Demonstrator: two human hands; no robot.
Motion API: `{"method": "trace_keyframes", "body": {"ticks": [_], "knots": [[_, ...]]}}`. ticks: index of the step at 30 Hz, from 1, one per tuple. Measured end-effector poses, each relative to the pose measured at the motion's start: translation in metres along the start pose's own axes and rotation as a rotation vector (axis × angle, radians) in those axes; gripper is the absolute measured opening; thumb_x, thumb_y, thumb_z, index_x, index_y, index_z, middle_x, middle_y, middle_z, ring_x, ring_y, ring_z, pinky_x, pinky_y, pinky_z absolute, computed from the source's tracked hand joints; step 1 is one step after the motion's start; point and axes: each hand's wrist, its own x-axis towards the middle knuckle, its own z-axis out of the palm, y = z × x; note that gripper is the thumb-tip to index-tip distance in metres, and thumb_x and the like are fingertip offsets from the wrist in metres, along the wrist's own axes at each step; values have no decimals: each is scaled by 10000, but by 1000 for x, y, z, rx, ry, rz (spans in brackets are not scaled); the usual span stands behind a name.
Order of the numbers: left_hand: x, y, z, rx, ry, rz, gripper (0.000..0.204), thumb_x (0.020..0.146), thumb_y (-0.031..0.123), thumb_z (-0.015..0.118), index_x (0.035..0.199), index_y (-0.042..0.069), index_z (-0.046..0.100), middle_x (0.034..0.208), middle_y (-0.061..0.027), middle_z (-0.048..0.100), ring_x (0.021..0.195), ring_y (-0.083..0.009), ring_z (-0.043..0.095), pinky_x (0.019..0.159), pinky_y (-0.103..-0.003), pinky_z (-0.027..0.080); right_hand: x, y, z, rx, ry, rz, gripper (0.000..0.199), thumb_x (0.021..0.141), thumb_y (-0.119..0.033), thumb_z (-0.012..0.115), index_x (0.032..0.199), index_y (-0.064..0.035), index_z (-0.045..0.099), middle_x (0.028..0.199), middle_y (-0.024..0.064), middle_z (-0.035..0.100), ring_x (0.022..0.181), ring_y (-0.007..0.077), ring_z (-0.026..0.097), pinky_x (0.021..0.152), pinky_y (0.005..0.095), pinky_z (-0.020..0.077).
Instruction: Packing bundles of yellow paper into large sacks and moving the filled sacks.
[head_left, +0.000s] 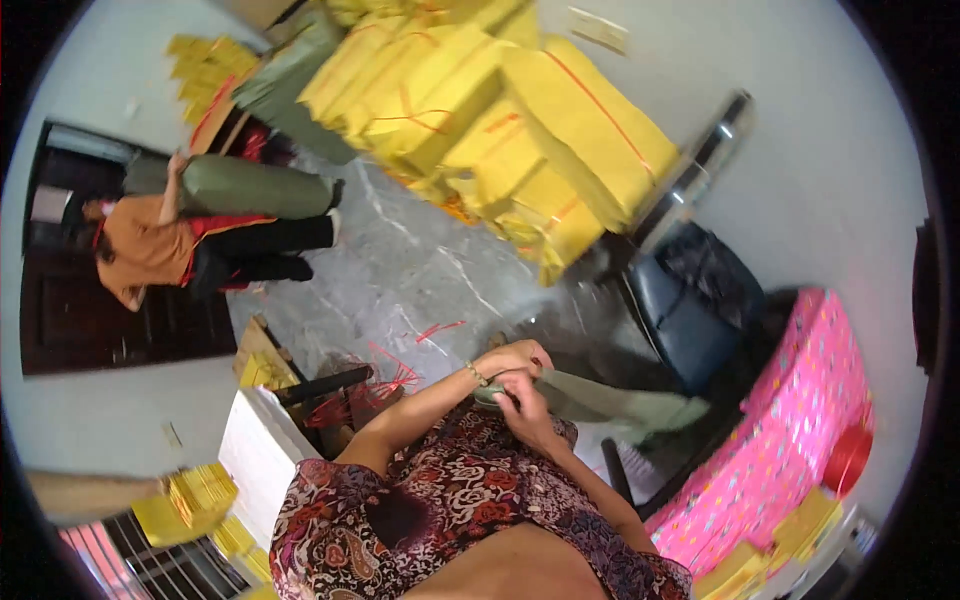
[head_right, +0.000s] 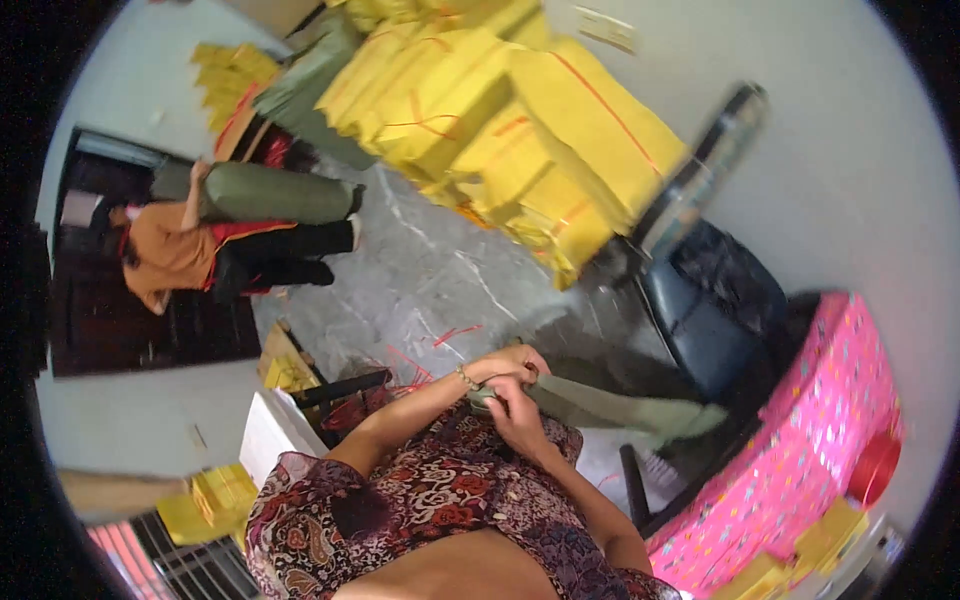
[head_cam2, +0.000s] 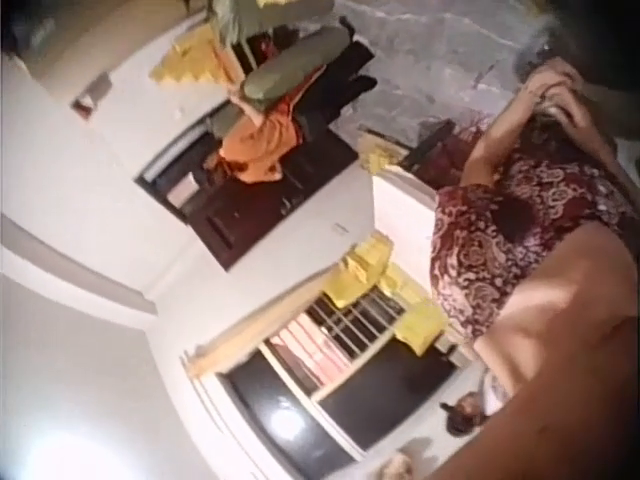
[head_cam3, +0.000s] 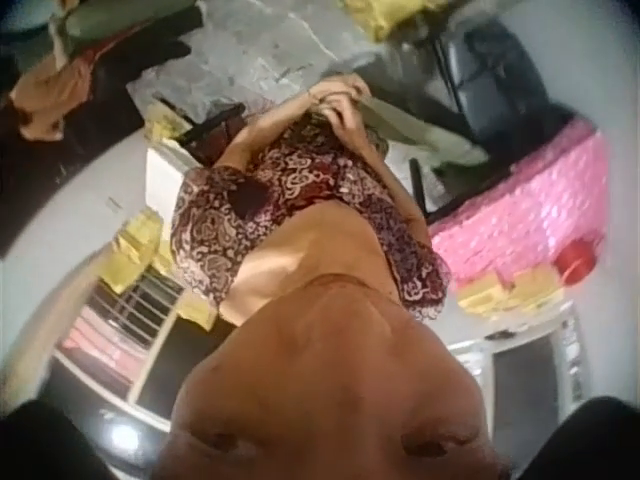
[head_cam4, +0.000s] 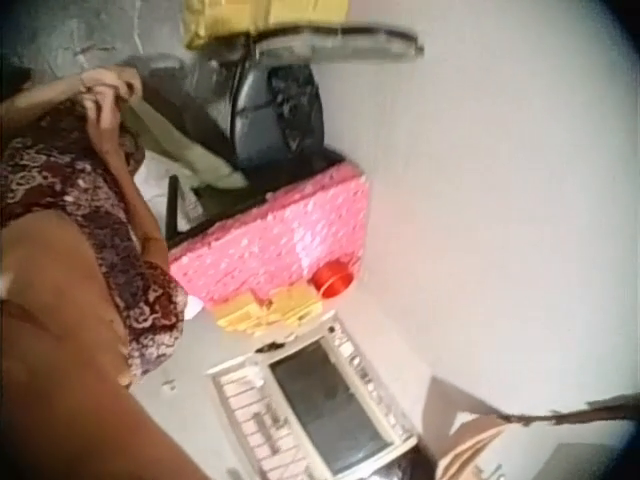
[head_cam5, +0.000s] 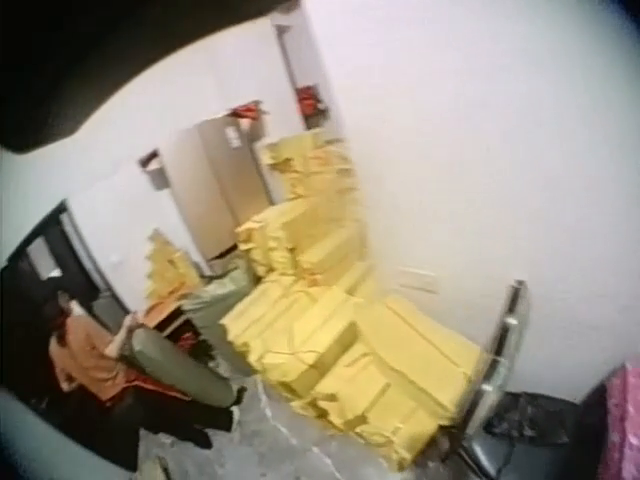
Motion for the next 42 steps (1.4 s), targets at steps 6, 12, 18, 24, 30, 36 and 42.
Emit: {"method": "trace_keyframes", "body": {"ticks": [6,12,18,24,30,36,42], "knots": [[-120,38,-65,55,644,89,245,703,121,507,885,47,653,651,-47,591,600,-104,515,550,-277,417,76,-16,-5,-385,177,-91,364,718,-111,672,1038,-49,510,943,102,550,946,276,515,846,371,385],[-219,84,-121,104,859,400,225,718,61,440,831,8,627,589,-56,533,537,-91,467,497,-267,380,152,48,-12,-707,-284,-135,344,679,-118,658,1008,-93,562,972,88,577,966,290,505,826,383,354],[-320,90,-186,-394,1212,635,253,743,-29,376,803,-27,621,708,3,593,673,-53,517,584,-205,410,203,160,-19,-866,-240,-118,166,768,-120,565,912,-43,594,830,176,608,846,367,566,708,420,445],[-384,54,-221,-405,1900,660,265,764,-42,358,837,-13,611,730,3,588,656,-52,499,600,-192,402,300,112,73,-587,-330,10,201,803,-124,548,964,-3,548,833,226,586,806,399,566,660,414,442],[-359,-4,-234,-262,2135,255,276,781,3,447,1031,20,563,720,36,490,611,-43,409,546,-184,342,410,-13,213,-127,-412,-223,198,841,-158,554,951,6,538,745,193,566,666,297,566,618,366,432],[-334,6,-280,312,1988,64,584,702,102,665,1221,14,413,890,-140,548,801,-270,564,747,-336,452,456,-129,320,21,-704,-386,218,809,-192,621,816,0,516,562,150,473,436,221,402,441,340,335],[-357,-37,-349,-223,2141,83,398,748,36,604,1118,-30,471,976,-179,579,897,-285,589,766,-327,447,513,-173,371,-89,-959,-423,265,801,-206,634,925,1,525,688,152,509,609,244,525,552,340,405]]}}
